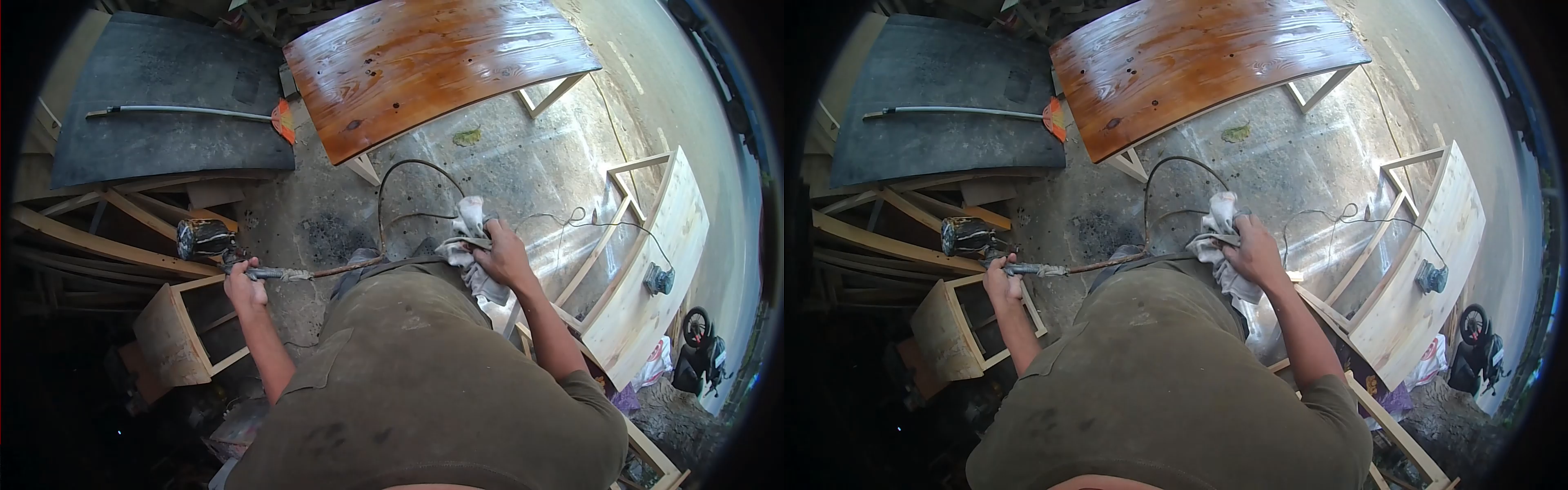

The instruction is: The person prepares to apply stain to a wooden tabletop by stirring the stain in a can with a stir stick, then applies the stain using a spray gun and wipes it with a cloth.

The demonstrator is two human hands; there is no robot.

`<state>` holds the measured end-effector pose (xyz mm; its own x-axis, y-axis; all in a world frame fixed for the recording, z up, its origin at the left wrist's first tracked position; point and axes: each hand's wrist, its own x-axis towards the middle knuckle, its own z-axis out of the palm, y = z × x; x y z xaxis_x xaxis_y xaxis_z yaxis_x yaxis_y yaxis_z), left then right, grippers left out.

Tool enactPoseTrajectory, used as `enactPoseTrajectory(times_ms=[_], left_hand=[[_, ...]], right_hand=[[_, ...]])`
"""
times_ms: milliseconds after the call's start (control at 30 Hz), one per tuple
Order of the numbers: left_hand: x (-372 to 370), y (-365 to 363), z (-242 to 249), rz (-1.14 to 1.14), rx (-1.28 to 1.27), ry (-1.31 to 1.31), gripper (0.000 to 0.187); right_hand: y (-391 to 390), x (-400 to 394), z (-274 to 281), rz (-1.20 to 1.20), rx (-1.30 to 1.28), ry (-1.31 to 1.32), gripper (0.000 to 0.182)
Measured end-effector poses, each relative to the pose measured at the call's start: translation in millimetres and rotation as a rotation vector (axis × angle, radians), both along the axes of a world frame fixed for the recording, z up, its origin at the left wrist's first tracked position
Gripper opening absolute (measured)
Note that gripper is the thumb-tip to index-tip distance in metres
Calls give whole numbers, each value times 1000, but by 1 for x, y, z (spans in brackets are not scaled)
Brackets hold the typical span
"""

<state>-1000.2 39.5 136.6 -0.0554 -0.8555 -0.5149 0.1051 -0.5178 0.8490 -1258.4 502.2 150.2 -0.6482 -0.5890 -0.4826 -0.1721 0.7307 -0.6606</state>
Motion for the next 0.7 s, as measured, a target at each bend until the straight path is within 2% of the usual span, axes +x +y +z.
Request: enactPoseTrajectory(times_ms=[67,167,200,267,300,333,433,467,567,667,700], left_hand=[[2,-1,-3,5,6,-10,29],[1,-10,-10,-14,-13,1,28],[-1,-12,-10,-18,-16,12,28],[-1,-13,-10,-19,-10,14,28],[-4,-12,-8,-17,0,8,28],[-6,-14,-6,-17,6,8,27],[-10,-20,-11,-4,-9,24,27],[-9,-21,-13,5,-3,19,28],[-19,-33,-23,6,14,18,28],[-15,-44,-28,-23,55,-18,28],[-18,-54,-30,-33,64,-25,28]], right_hand=[[-9,5,7,60,-7,303,52],[-13,23,8,297,44,-44,72],[-12,12,8,313,85,-91,71],[-14,-11,-5,271,-17,-382,59],[-10,-15,-18,244,-65,-532,54],[0,-9,-66,104,31,-698,45],[-16,-2,-82,-317,-64,-820,49],[-25,-6,-88,-240,-98,-645,49],[-59,-35,-134,-673,-284,-262,48],[-92,-43,-122,-864,-428,-192,32],[-102,-27,-107,-723,-266,-219,30]])
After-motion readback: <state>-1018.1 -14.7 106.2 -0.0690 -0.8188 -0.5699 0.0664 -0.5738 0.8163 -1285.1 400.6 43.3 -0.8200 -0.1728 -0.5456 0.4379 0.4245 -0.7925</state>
